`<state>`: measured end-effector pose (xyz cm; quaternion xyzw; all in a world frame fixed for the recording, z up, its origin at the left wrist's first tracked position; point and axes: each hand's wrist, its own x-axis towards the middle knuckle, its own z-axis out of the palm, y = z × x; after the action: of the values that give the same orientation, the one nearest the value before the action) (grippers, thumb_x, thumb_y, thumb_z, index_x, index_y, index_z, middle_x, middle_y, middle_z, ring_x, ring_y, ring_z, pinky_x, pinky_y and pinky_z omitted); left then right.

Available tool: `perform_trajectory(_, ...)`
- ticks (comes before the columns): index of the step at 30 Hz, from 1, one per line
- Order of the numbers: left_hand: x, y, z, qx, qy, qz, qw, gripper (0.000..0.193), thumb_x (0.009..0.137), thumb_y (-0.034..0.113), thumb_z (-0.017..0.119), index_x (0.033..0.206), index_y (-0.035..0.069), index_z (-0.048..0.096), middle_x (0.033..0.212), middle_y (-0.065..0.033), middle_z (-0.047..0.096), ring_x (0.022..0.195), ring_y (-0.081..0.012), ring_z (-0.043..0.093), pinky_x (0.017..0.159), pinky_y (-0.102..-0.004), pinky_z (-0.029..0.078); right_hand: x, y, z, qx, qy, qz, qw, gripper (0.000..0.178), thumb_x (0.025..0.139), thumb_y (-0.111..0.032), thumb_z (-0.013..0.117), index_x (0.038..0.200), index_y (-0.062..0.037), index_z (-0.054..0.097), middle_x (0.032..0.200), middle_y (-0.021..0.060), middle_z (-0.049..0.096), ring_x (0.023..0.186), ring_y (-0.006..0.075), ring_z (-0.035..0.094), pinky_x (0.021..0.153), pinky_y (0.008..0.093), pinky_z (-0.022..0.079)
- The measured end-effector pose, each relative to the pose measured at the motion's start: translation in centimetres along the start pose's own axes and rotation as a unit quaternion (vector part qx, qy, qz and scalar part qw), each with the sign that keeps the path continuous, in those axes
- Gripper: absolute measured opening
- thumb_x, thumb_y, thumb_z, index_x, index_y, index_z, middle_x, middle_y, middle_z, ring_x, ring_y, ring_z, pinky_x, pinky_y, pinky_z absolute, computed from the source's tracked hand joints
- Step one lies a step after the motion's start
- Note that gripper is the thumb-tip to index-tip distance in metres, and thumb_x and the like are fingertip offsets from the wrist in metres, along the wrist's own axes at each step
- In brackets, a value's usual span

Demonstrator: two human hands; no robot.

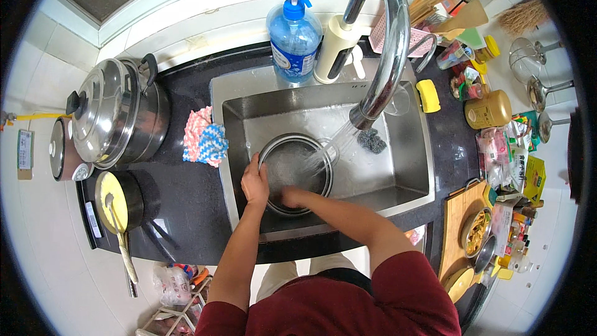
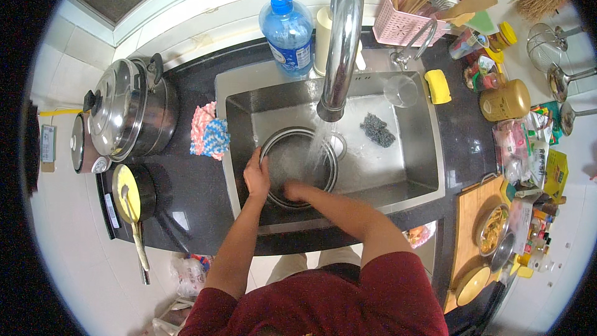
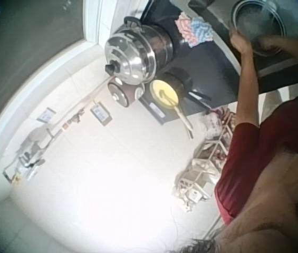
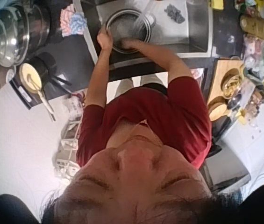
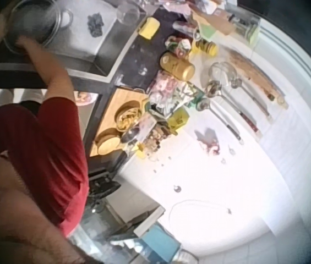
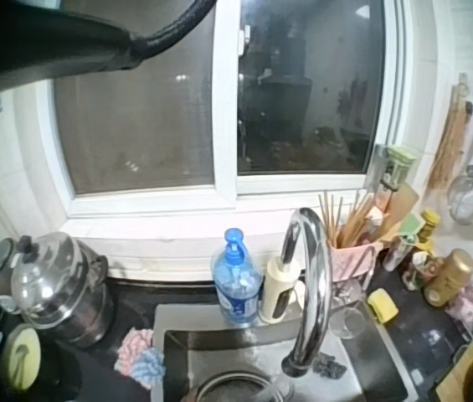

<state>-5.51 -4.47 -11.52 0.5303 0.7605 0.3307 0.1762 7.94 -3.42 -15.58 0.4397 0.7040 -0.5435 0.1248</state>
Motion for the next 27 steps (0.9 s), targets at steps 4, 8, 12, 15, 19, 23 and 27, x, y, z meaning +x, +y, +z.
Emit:
perform_trajectory(4, 0.2, -0.9, -0.3, 0.004, 0.000, 0.010, 1.000, 0.036, 0.083, 0.012, 0.056, 0.119, 0.006, 0.052, 0.095, -0.0251, 0.060, 0.084, -0.0408, 0.058, 0.073, -0.0443, 0.047, 3.5, -0.4, 3.0, 0.315, 0.017, -0.065, 0.947, 0.033, 0.076, -0.005, 0.052, 0.108, -0.0043, 0.060, 0.111, 0.0193, 0.058, 0.101, 0.0330, 0.055, 0.085, 0.0407, 0.043)
perform_trajectory(8, 0.7, -1.6, -0.5, 0.002, -0.045, -0.016, 0.999, 0.037, 0.084, 0.013, 0.055, 0.120, 0.006, 0.052, 0.095, -0.0257, 0.059, 0.085, -0.0413, 0.058, 0.075, -0.0441, 0.047, 1.6, 6.9, 0.1, -0.182, -0.160, -0.104, 0.965, 0.030, 0.077, -0.016, 0.058, 0.106, -0.0089, 0.062, 0.104, 0.0158, 0.062, 0.095, 0.0315, 0.059, 0.082, 0.0393, 0.045)
perform_trajectory(12, 1.7, 1.9, 0.4, 0.018, -0.135, -0.058, 0.989, 0.037, 0.084, 0.011, 0.054, 0.120, 0.003, 0.050, 0.100, -0.0249, 0.059, 0.090, -0.0400, 0.058, 0.077, -0.0425, 0.046, 4.6, 12.2, -2.0, -0.499, 0.119, -0.046, 0.857, 0.026, 0.080, -0.025, 0.053, 0.097, -0.0102, 0.067, 0.113, 0.0105, 0.058, 0.112, 0.0274, 0.047, 0.095, 0.0433, 0.034)
perform_trajectory(15, 3.2, 3.4, 0.2, 0.061, -0.190, -0.030, 0.979, 0.039, 0.084, 0.013, 0.054, 0.123, 0.006, 0.048, 0.096, -0.0246, 0.060, 0.086, -0.0407, 0.058, 0.074, -0.0442, 0.045, 7.6, 10.6, -5.7, -0.585, 0.156, -0.220, 0.765, 0.025, 0.083, -0.020, 0.048, 0.095, -0.0076, 0.065, 0.115, 0.0114, 0.053, 0.112, 0.0283, 0.045, 0.095, 0.0407, 0.033)
perform_trajectory(19, 4.1, 4.7, 0.0, 0.077, -0.192, -0.010, 0.978, 0.038, 0.084, 0.014, 0.054, 0.121, 0.007, 0.049, 0.094, -0.0240, 0.060, 0.086, -0.0407, 0.058, 0.073, -0.0454, 0.046, 6.5, 11.7, -3.8, -0.465, 0.249, -0.182, 0.830, 0.024, 0.082, -0.017, 0.047, 0.095, -0.0062, 0.065, 0.111, 0.0130, 0.055, 0.106, 0.0291, 0.049, 0.087, 0.0398, 0.040)
perform_trajectory(23, 2.6, 1.9, 0.1, 0.074, -0.144, -0.059, 0.985, 0.038, 0.085, 0.017, 0.054, 0.122, 0.010, 0.048, 0.093, -0.0232, 0.060, 0.086, -0.0402, 0.058, 0.073, -0.0461, 0.047, -0.1, 4.9, -0.6, -0.359, 0.008, -0.006, 0.933, 0.024, 0.077, -0.012, 0.053, 0.094, -0.0007, 0.065, 0.104, 0.0180, 0.060, 0.100, 0.0340, 0.054, 0.083, 0.0413, 0.044)
perform_trajectory(27, 2.2, 1.4, 0.8, 0.041, -0.132, -0.067, 0.988, 0.035, 0.086, 0.020, 0.053, 0.119, 0.009, 0.050, 0.096, -0.0237, 0.060, 0.087, -0.0411, 0.058, 0.074, -0.0456, 0.047, 4.6, 3.2, 3.3, -0.017, -0.094, 0.002, 0.995, 0.025, 0.074, -0.005, 0.051, 0.095, 0.0013, 0.063, 0.098, 0.0183, 0.061, 0.091, 0.0343, 0.057, 0.076, 0.0422, 0.046)
